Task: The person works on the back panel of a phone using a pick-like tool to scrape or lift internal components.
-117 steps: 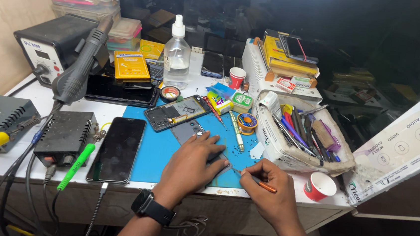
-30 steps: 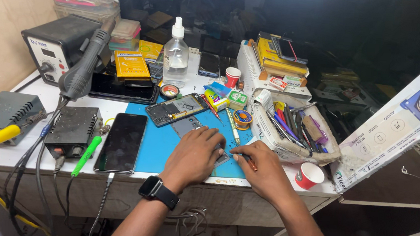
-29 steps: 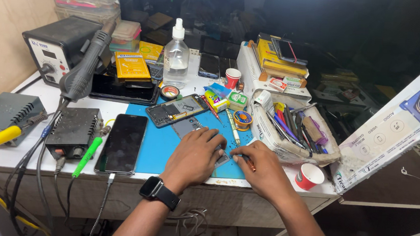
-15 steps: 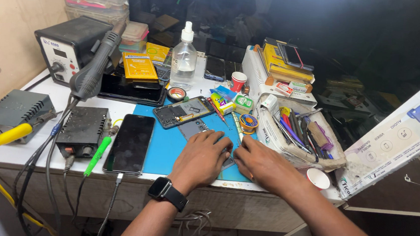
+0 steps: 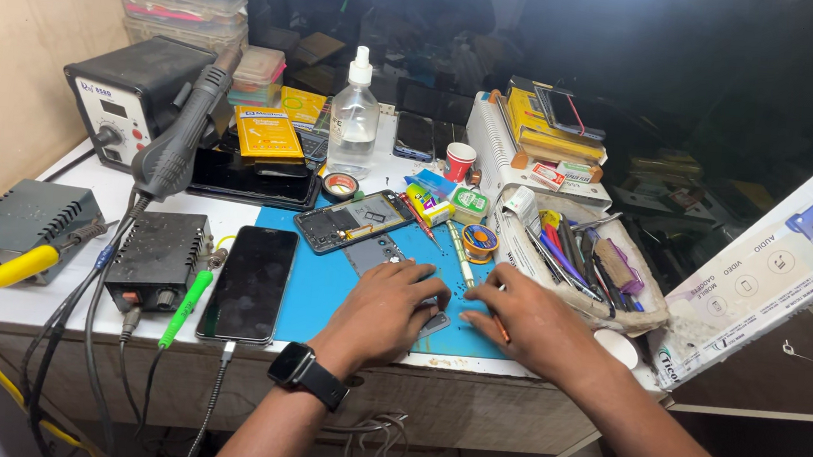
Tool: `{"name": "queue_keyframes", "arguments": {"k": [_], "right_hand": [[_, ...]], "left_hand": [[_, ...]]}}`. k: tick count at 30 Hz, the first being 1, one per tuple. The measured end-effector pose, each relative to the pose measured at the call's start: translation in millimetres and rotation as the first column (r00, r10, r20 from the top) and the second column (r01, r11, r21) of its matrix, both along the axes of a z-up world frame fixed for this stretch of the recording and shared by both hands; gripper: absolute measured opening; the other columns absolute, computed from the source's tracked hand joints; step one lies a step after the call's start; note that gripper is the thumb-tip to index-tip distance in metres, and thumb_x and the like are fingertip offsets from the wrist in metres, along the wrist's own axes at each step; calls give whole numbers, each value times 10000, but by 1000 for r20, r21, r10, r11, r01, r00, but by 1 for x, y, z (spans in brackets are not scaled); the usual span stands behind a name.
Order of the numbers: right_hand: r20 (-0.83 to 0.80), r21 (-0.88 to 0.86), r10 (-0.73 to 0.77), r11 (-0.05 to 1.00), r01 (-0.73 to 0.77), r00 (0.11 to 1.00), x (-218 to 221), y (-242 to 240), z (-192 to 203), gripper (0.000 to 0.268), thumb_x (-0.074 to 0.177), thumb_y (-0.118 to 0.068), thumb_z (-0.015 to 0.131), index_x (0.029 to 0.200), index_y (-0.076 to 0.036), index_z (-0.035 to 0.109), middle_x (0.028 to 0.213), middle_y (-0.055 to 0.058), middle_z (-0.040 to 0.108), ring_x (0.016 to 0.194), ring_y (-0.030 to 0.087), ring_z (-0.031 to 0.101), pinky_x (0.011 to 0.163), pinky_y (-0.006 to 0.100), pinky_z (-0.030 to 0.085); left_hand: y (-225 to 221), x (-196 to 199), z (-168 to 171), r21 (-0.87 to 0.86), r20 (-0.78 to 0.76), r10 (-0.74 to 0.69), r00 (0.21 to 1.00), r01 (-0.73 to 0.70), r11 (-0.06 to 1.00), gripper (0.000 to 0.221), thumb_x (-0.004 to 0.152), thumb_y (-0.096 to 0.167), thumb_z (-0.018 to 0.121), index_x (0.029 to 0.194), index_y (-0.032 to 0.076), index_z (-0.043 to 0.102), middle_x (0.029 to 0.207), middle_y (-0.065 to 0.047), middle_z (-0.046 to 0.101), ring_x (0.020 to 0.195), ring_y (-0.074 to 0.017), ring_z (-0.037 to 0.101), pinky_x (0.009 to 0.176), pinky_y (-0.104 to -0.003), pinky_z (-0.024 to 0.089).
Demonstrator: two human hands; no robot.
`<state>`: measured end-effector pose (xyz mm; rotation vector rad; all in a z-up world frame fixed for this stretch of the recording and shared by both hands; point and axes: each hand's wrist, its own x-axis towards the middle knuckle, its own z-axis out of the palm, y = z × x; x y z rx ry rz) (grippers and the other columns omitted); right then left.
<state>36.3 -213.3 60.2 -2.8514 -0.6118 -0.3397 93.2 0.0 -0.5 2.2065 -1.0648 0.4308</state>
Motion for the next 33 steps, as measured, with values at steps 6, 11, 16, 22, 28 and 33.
{"name": "queue_keyframes", "arguments": {"k": [6,11,16,22,28,33], "right_hand": [[-9,118,122,986,-120,992,7,0,-19,164,868,-199,754,1007,-113,767,960,85,648,842,268,687,742,394,546],[-47,116,111,988,-105,993,14,-1,-21,172,852,-201,755,1002,-119,775,947,85,643,840,268,686,740,395,545],[-98,99,117,989,-107,988,19,0,-17,160,866,-228,761,984,-122,777,919,81,647,822,261,683,732,395,541],[-99,105,141,986,-131,985,23,3,-11,166,843,-231,772,957,-112,787,914,71,663,824,252,685,736,390,545],[-78,96,136,987,-129,988,23,2,-14,158,848,-224,770,945,-100,784,907,72,664,826,251,689,745,387,549],[-63,96,133,987,-127,989,24,3,-17,149,843,-208,763,937,-94,781,914,76,663,834,256,694,748,387,552]], "left_hand": [[-2,1,-1,-57,10,-4,1000,4,998,132,880,161,646,1006,144,678,1251,-102,651,1228,-359,546,1026,-488,382],[0,-1,3,-54,-115,39,993,-45,997,217,883,165,681,1060,61,610,1088,-131,681,1121,-352,594,982,-470,426],[-1,0,3,-73,-113,46,993,-55,996,292,857,156,711,1081,29,573,1046,-167,682,1056,-378,599,928,-482,434],[0,0,2,-79,-113,50,992,-59,995,288,857,155,710,1079,34,572,1042,-167,681,1057,-379,598,927,-479,438],[-1,0,0,-67,-83,47,995,-53,996,261,867,154,706,1058,38,570,1028,-173,671,1048,-381,601,931,-481,435],[-2,0,1,-76,-97,41,994,-48,996,270,863,153,703,1069,41,570,1034,-171,670,1047,-382,604,933,-482,430]]}}
